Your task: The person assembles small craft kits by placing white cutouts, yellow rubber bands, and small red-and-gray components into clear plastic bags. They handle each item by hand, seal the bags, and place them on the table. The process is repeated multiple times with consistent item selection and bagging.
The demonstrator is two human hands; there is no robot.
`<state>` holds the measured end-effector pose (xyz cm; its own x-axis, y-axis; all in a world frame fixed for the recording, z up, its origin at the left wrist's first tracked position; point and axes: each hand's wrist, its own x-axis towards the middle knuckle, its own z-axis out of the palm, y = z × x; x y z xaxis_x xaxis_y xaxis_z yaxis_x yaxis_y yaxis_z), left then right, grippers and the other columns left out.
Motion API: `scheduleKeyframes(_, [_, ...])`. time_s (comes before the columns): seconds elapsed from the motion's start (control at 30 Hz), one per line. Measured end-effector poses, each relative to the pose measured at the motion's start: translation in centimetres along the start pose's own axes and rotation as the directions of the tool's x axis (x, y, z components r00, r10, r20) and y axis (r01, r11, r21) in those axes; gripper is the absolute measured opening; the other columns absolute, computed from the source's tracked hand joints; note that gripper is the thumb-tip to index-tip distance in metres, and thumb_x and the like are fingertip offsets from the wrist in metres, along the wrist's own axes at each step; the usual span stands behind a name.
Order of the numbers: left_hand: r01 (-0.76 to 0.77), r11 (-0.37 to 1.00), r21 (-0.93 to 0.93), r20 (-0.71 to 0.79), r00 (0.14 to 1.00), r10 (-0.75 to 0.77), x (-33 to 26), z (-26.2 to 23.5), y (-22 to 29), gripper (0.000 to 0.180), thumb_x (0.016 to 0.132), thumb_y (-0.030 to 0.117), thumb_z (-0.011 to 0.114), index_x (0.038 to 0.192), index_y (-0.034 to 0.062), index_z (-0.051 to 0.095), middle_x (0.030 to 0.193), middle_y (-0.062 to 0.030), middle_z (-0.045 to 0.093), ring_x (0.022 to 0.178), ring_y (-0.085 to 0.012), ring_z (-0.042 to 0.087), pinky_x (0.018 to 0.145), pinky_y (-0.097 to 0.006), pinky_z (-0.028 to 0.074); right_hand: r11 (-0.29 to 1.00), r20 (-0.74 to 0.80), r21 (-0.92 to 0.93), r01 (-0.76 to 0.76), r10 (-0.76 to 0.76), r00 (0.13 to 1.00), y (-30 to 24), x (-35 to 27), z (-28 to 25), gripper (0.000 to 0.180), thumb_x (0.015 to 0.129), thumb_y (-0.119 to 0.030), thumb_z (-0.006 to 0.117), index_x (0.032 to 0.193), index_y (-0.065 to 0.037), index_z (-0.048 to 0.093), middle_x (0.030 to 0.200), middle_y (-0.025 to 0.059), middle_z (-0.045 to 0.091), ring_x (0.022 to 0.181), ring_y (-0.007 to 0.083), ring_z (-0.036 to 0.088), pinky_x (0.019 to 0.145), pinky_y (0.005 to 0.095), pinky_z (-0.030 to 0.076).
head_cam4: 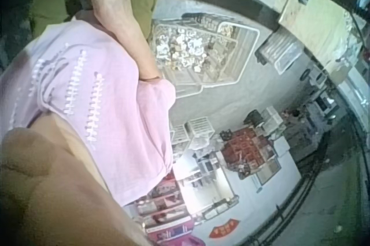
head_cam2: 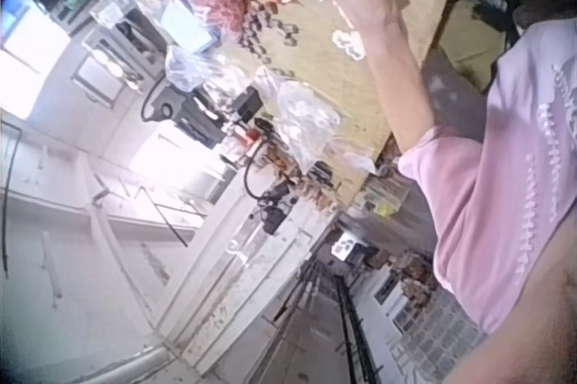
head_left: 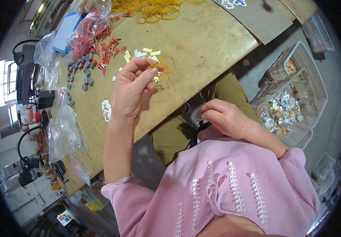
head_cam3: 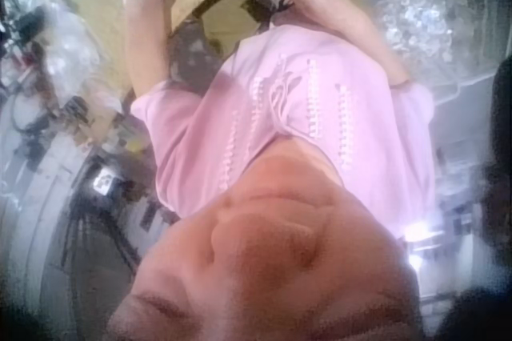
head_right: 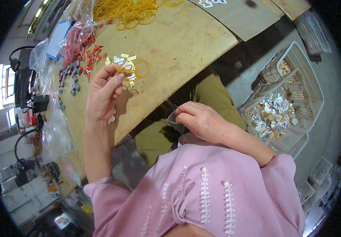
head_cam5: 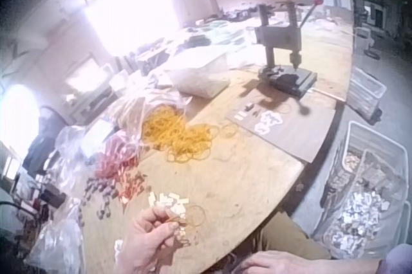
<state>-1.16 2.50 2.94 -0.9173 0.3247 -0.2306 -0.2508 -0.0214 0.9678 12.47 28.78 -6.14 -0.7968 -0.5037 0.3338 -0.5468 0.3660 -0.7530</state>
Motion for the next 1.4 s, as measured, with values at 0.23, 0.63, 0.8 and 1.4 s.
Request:
scheduleKeyframes(0.23, [-0.138,0.656,0.742,0.070,0.989,0.130,-5.0,2.4,0.5,0.014,0.090,0.006,0.077,0.104,0.0027,0.073,0.083,-0.0041,0.069,0.062,-0.0079,0.054,0.062,-0.027,0.048,1.000,-0.024,-0.016,-0.001,0.001,1.000,-0.5,-0.1,0.4,0.026,0.079,-0.007,0.076,0.103,0.000,0.067,0.115,0.0144,0.067,0.106,0.0339,0.068,0.089,0.0414,0.059])
scheduleKeyframes(0.63, [-0.150,0.661,0.735,-0.046,0.962,0.270,-9.3,1.4,-0.8,0.011,0.092,0.003,0.079,0.102,0.0020,0.076,0.087,-0.0054,0.074,0.069,-0.0119,0.066,0.064,-0.026,0.052,0.999,-0.031,0.028,0.041,-0.040,0.999,-2.4,1.2,1.5,0.019,0.085,-0.002,0.072,0.102,0.002,0.066,0.119,0.0169,0.067,0.107,0.0355,0.069,0.088,0.0416,0.059])
scheduleKeyframes(0.8, [-0.053,0.998,0.016,-0.049,0.997,0.053,-11.4,3.3,-3.2,0.013,0.098,-0.001,0.073,0.111,-0.0035,0.074,0.092,-0.0081,0.077,0.075,-0.0074,0.066,0.069,-0.021,0.054,0.997,-0.033,0.070,0.028,-0.026,0.999,-2.9,1.4,2.3,0.018,0.088,-0.003,0.072,0.104,0.003,0.067,0.126,0.0195,0.067,0.112,0.0367,0.068,0.092,0.0427,0.060])
scheduleKeyframes(1.4, [-0.368,0.485,0.794,0.396,0.917,0.047,-13.6,2.8,-5.0,0.014,0.090,0.019,0.073,0.088,0.0053,0.070,0.072,-0.0127,0.070,0.065,-0.0330,0.070,0.057,-0.045,0.053,0.962,0.109,0.274,-0.009,-0.021,0.994,-3.7,1.3,3.0,0.022,0.088,0.003,0.073,0.109,0.002,0.068,0.124,0.0187,0.067,0.107,0.0337,0.070,0.088,0.0380,0.061])
